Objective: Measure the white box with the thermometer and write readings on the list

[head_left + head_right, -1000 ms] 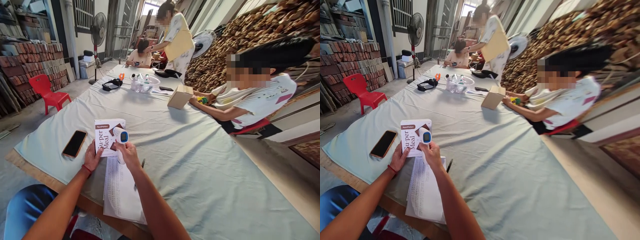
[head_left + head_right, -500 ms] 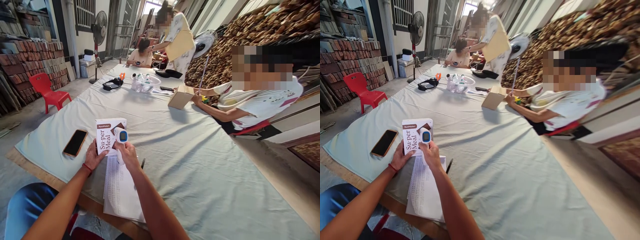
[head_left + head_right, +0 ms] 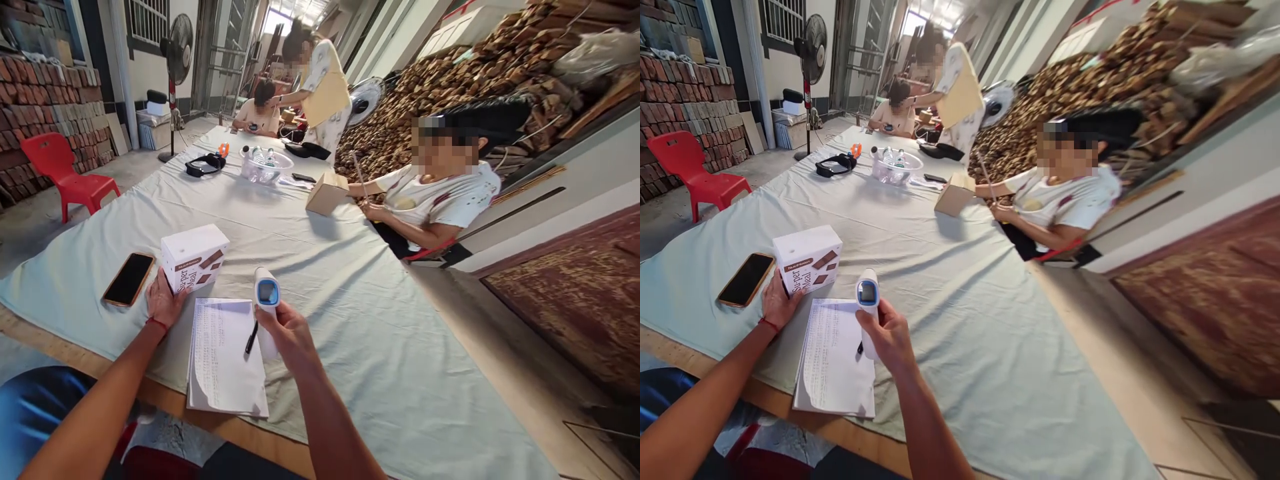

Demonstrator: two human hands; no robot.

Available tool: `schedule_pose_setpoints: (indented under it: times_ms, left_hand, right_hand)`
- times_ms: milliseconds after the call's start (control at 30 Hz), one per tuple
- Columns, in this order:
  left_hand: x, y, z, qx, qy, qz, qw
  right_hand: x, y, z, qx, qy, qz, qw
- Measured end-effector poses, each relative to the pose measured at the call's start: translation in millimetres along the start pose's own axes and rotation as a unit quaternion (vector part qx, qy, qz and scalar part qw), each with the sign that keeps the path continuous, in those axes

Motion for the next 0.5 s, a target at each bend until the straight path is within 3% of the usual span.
schedule_pose_setpoints:
  times_ms: [133, 233, 300, 400, 500]
  left_hand:
    - [-4.1, -6.8, -8.4, -0.037, 0.014, 0.032, 0.999]
    - [-13.7, -15.5, -35.2, -0.046, -0.002, 0.047, 0.998]
    - [-20.5, -23.3, -58.1, -0.009, 0.002, 0.045, 0.999]
    - [-26.8, -34.0, -84.7, 0.079, 0.058, 0.039, 0.994]
    - [-26.8, -38.3, -93.4, 0.128, 0.125, 0.055, 0.982]
  right_hand:
    - [-41.8, -15.4, 15.4, -0.011, -0.036, -0.153, 0.988]
    - [-78.1, -35.2, 27.8, -0.016, -0.119, -0.351, 0.929]
    - [-97.2, -51.3, 31.3, 0.012, -0.147, -0.447, 0.882]
    - [-110.8, -67.1, 30.5, 0.034, -0.149, -0.528, 0.836]
    - [-102.9, -65.8, 27.4, -0.066, -0.157, -0.54, 0.824]
Point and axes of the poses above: each hand's wrist, its own z-axis towards the middle knuckle, its own x-axis out of the palm, y = z × x, the point moved 2 cm from there along z, towards the middle knuckle, and after that the axes turned 6 degrees about z, right-handed, at the moved point
